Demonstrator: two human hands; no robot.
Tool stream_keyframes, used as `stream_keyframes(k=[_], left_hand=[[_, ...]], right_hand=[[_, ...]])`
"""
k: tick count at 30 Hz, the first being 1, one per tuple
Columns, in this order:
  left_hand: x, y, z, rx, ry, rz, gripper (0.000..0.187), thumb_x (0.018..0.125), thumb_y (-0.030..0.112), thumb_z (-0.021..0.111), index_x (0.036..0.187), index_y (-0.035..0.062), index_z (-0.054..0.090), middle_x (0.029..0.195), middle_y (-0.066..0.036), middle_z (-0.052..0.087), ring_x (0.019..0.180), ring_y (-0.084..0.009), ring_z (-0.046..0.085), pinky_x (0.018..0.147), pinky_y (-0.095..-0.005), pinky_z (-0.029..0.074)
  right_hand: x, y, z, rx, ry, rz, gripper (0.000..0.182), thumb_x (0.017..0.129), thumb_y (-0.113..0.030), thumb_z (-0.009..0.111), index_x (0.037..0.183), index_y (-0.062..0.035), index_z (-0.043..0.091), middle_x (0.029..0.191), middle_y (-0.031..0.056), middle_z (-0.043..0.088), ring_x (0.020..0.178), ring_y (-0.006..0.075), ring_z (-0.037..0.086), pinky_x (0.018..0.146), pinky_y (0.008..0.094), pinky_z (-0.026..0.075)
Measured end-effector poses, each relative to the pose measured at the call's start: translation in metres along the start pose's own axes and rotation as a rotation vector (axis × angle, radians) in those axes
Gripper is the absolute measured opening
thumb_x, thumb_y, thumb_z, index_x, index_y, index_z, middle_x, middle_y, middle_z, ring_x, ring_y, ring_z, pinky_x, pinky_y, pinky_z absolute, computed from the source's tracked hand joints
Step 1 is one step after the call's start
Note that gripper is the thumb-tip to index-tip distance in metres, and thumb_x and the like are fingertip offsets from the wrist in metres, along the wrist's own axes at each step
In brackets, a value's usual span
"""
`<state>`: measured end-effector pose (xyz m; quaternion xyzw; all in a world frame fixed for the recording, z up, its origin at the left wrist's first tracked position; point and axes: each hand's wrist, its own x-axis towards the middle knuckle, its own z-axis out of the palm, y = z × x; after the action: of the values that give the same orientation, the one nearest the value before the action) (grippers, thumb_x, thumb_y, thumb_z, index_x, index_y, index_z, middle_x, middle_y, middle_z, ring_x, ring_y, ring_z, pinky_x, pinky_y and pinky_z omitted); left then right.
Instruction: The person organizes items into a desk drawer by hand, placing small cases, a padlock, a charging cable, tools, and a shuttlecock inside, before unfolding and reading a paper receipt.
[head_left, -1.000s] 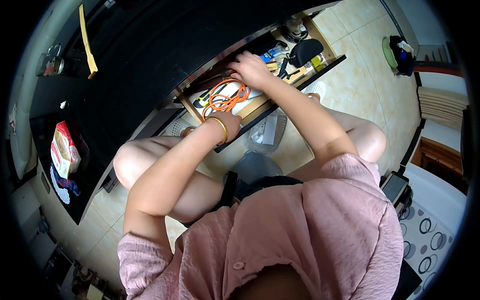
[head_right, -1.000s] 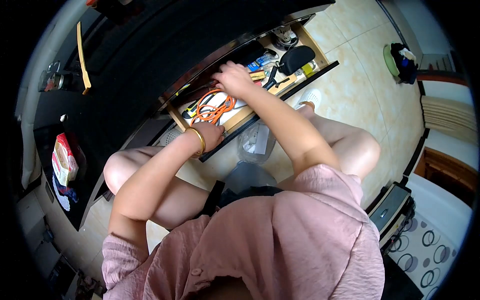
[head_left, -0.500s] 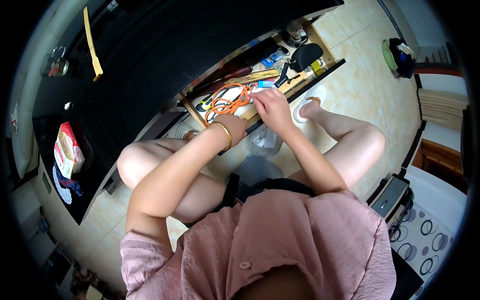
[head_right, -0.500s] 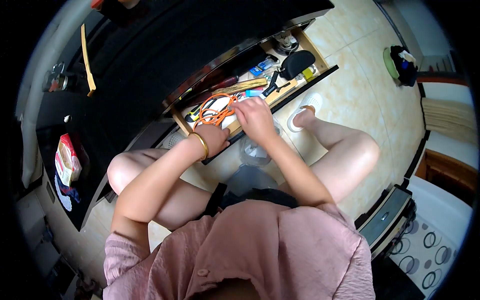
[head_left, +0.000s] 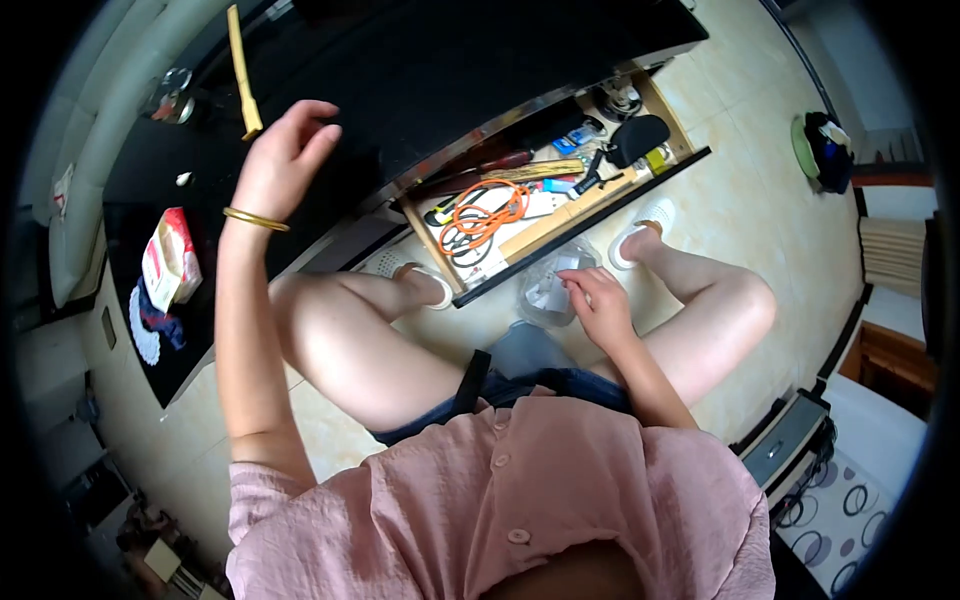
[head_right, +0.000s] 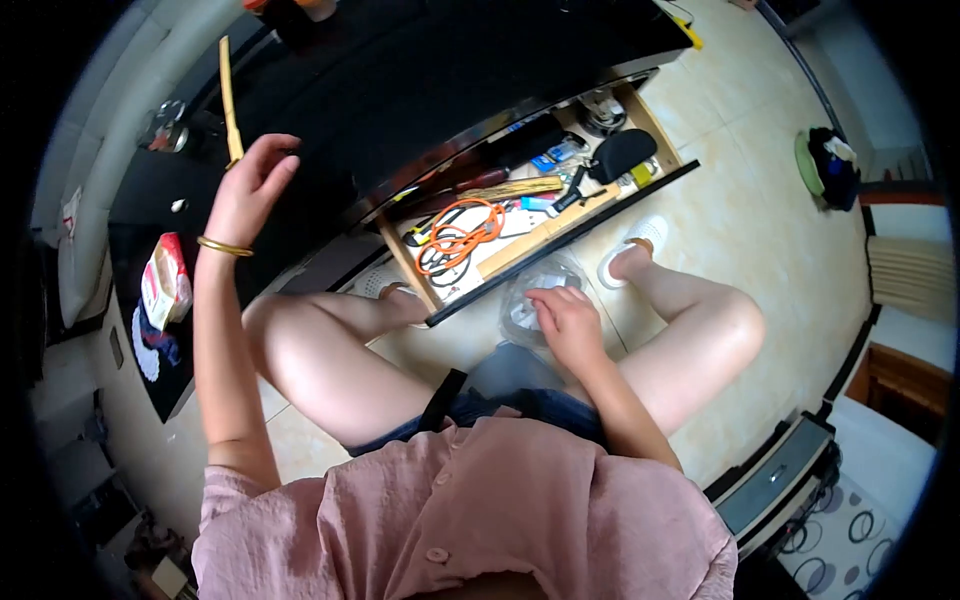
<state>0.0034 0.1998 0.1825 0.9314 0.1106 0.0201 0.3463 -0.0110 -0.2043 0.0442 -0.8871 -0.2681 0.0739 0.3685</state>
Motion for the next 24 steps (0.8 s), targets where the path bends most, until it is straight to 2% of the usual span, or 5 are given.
stream_keyframes(k=[5,10,16,17,24], left_hand=[[-0.012,-0.110,-0.065,0.580,0.285,0.109,0.036,0.083,0.019,0.061,0.115,0.0041,0.055,0.110,-0.017,0.060,0.106,-0.0337,0.055,0.092,-0.0383,0.042],[-0.054,-0.198,-0.143,1.073,0.467,-0.050,0.047,0.082,0.028,0.063,0.122,0.0049,0.051,0.117,-0.015,0.057,0.110,-0.0314,0.052,0.095,-0.0393,0.040],[-0.115,-0.351,-0.195,0.855,0.260,-0.731,0.074,0.080,0.057,0.056,0.130,0.0041,0.043,0.125,-0.022,0.050,0.117,-0.0372,0.047,0.096,-0.0417,0.039],[-0.128,-0.439,-0.208,0.706,0.264,-0.600,0.074,0.080,0.057,0.056,0.132,0.0053,0.042,0.126,-0.023,0.050,0.117,-0.0383,0.046,0.097,-0.0417,0.039],[-0.096,-0.297,-0.163,0.964,0.488,-0.618,0.074,0.081,0.058,0.054,0.131,0.0043,0.043,0.127,-0.020,0.049,0.120,-0.0332,0.045,0.100,-0.0413,0.035]], right_hand=[[-0.005,-0.001,0.010,0.031,-0.011,-0.016,0.014,0.080,-0.007,0.059,0.092,-0.0080,0.065,0.080,0.0096,0.062,0.077,0.0291,0.058,0.071,0.0370,0.046],[-0.011,0.004,0.010,0.048,-0.087,-0.063,0.014,0.078,-0.007,0.059,0.091,-0.0082,0.064,0.080,0.0106,0.062,0.077,0.0298,0.058,0.071,0.0381,0.047],[-0.012,0.015,0.016,0.039,-0.076,-0.031,0.014,0.080,-0.009,0.058,0.092,-0.0086,0.064,0.082,0.0103,0.063,0.080,0.0298,0.058,0.072,0.0373,0.047],[-0.012,0.015,0.017,0.031,-0.082,-0.038,0.014,0.080,-0.009,0.057,0.092,-0.0088,0.064,0.084,0.0110,0.063,0.081,0.0304,0.059,0.073,0.0377,0.048],[-0.020,0.015,0.017,0.044,-0.097,-0.019,0.015,0.080,-0.011,0.057,0.093,-0.0112,0.064,0.086,0.0104,0.063,0.082,0.0303,0.059,0.074,0.0376,0.048]])
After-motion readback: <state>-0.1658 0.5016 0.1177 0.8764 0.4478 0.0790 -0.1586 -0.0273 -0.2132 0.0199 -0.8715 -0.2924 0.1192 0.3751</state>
